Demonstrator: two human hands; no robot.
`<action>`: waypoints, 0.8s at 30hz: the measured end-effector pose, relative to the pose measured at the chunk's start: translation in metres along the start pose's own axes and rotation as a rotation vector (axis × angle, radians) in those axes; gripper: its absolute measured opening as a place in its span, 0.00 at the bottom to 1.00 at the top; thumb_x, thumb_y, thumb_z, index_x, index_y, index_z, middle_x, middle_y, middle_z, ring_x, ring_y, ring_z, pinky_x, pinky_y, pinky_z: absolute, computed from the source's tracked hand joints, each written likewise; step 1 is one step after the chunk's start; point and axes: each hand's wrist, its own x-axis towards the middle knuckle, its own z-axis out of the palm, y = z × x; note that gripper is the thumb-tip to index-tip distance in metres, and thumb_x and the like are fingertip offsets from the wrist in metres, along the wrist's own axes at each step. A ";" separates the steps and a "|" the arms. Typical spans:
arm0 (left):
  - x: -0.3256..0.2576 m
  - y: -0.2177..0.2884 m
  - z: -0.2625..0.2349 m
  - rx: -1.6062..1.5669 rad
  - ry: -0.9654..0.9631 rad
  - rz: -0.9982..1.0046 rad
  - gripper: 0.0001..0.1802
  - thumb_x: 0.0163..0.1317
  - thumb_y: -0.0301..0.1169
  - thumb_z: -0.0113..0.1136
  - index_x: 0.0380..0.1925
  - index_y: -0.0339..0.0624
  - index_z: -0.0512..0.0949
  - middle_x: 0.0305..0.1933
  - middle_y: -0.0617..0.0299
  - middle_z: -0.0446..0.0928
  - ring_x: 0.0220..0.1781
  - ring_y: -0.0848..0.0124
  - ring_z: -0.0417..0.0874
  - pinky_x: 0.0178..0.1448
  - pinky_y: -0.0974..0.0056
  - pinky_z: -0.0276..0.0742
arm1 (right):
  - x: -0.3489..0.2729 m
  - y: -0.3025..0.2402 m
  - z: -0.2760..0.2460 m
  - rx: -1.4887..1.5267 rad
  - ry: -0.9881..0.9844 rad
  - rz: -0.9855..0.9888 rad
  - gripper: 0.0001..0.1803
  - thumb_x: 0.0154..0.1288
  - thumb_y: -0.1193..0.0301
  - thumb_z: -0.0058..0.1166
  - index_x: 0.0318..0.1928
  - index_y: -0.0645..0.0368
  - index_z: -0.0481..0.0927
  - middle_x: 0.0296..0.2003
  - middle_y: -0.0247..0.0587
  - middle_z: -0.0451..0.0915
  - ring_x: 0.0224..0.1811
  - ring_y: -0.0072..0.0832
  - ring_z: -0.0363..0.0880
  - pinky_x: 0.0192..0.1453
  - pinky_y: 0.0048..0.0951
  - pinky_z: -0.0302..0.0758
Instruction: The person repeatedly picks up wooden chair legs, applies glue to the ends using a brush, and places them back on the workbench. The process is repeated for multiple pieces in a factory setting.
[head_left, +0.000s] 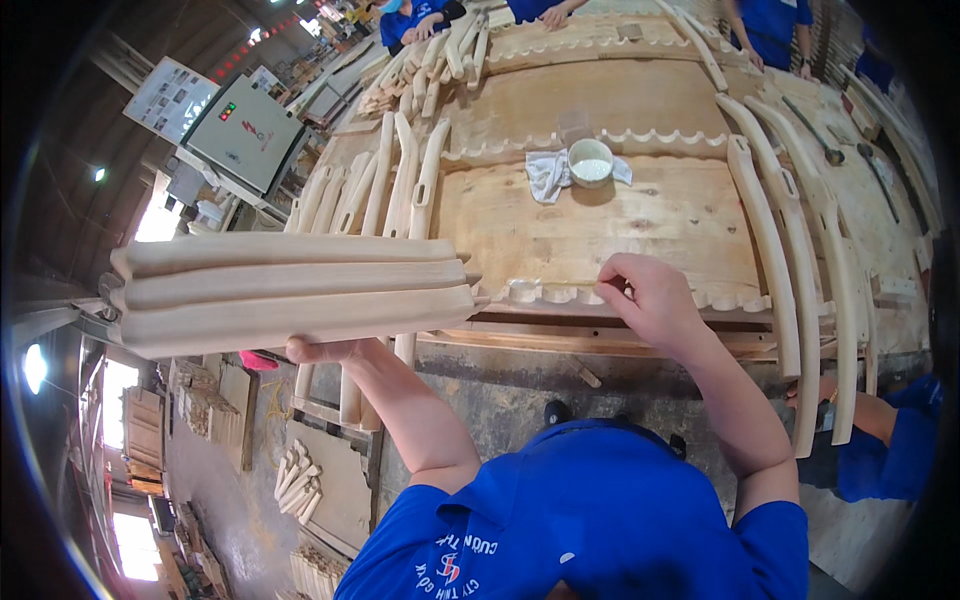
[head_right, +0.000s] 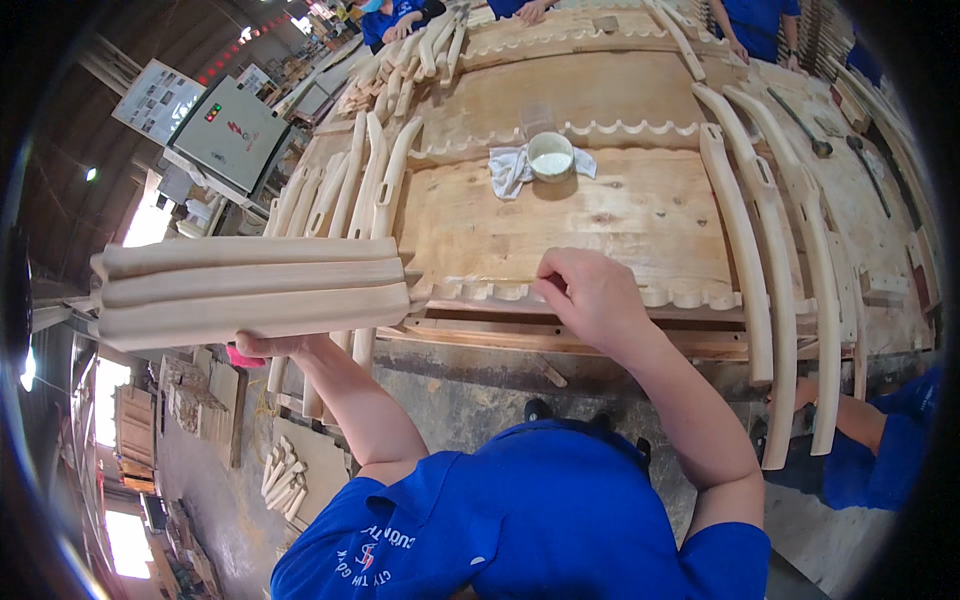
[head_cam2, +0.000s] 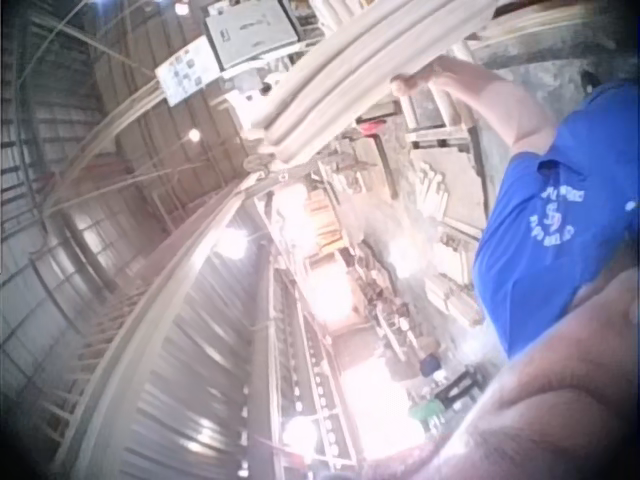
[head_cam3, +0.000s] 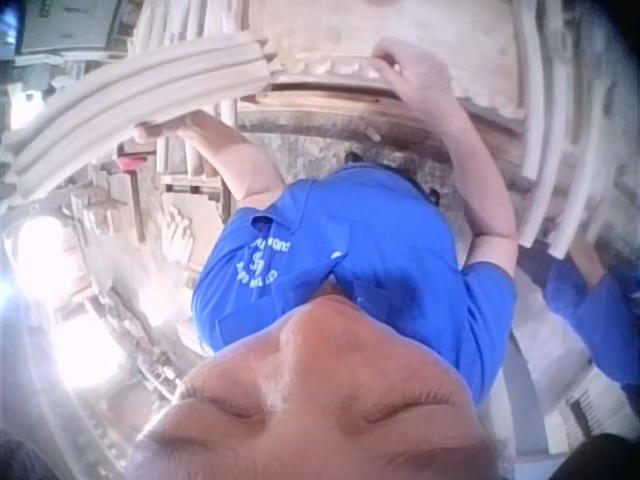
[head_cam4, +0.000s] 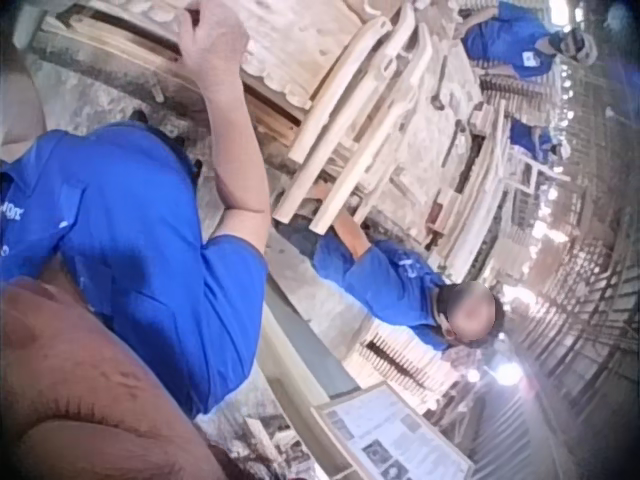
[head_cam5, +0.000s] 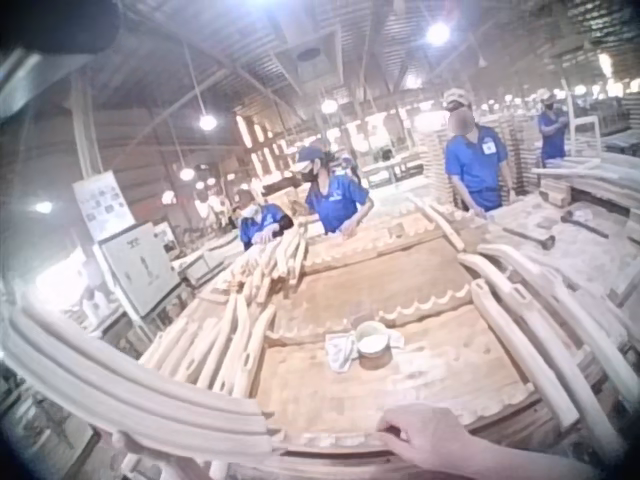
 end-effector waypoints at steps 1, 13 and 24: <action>0.003 0.000 0.004 0.057 0.033 -0.034 0.47 0.42 0.53 0.59 0.62 0.42 0.59 0.57 0.52 0.67 0.57 0.56 0.71 0.60 0.46 0.70 | 0.004 0.008 0.000 -0.141 0.076 -0.040 0.06 0.55 0.70 0.55 0.30 0.58 0.74 0.25 0.41 0.77 0.29 0.39 0.77 0.33 0.37 0.72; 0.068 0.033 0.048 2.187 -0.535 0.451 0.42 0.32 0.39 0.70 0.56 0.69 0.71 0.60 0.55 0.58 0.63 0.56 0.57 0.68 0.47 0.48 | 0.112 0.075 -0.058 -0.999 0.242 -0.040 0.06 0.57 0.69 0.50 0.28 0.50 0.80 0.28 0.36 0.80 0.34 0.34 0.79 0.42 0.43 0.70; 0.047 0.078 0.008 2.322 -0.803 0.529 0.34 0.38 0.33 0.68 0.46 0.86 0.72 0.58 0.61 0.61 0.63 0.59 0.60 0.71 0.43 0.43 | 0.170 0.114 -0.020 -0.910 -0.046 0.344 0.09 0.58 0.67 0.49 0.33 0.48 0.84 0.35 0.40 0.82 0.40 0.32 0.80 0.51 0.48 0.64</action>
